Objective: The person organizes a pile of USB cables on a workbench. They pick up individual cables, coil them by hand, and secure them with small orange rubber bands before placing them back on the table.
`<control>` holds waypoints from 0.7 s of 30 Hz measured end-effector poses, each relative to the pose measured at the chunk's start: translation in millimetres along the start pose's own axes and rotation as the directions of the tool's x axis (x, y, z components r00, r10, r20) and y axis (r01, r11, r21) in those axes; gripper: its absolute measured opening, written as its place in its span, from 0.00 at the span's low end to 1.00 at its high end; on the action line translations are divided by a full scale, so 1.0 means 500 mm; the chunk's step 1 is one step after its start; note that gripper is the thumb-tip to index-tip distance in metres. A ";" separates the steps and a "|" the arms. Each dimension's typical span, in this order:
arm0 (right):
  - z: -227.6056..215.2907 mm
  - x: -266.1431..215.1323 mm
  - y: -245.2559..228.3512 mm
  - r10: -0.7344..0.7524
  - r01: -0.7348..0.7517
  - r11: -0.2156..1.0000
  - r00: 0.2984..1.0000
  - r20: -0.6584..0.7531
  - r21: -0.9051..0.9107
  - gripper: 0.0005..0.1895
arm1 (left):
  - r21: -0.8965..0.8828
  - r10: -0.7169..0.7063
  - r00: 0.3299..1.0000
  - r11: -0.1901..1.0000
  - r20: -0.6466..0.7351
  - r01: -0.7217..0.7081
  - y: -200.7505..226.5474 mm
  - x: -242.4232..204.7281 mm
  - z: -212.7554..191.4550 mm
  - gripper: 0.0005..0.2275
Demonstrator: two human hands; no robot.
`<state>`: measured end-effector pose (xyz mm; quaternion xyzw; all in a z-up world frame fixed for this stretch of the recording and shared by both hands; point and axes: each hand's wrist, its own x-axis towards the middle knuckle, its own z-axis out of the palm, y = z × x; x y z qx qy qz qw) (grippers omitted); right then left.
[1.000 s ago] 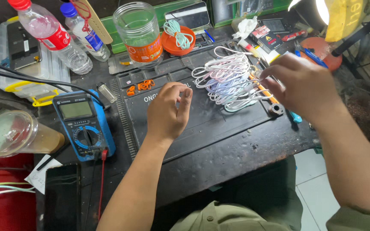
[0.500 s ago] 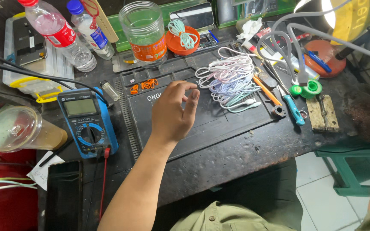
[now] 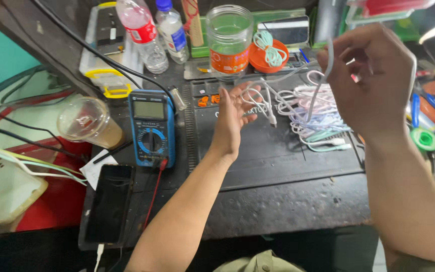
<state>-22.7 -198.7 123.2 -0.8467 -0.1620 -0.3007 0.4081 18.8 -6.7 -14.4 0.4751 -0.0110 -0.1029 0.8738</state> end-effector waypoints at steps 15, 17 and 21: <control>0.098 -0.096 0.120 -0.539 0.533 0.835 0.842 0.006 0.135 0.18 | -0.523 -0.114 0.988 0.851 -0.102 0.044 0.089 -0.023 -0.001 0.27; 0.089 -0.091 0.123 -0.553 0.550 0.831 0.833 0.025 0.080 0.19 | -0.540 -0.072 0.990 0.842 -0.119 -0.004 0.077 -0.020 -0.004 0.25; 0.091 -0.111 0.154 -0.556 0.556 0.828 0.831 0.023 -0.078 0.21 | -0.428 0.136 0.989 0.892 -0.052 -0.145 0.019 -0.005 -0.013 0.23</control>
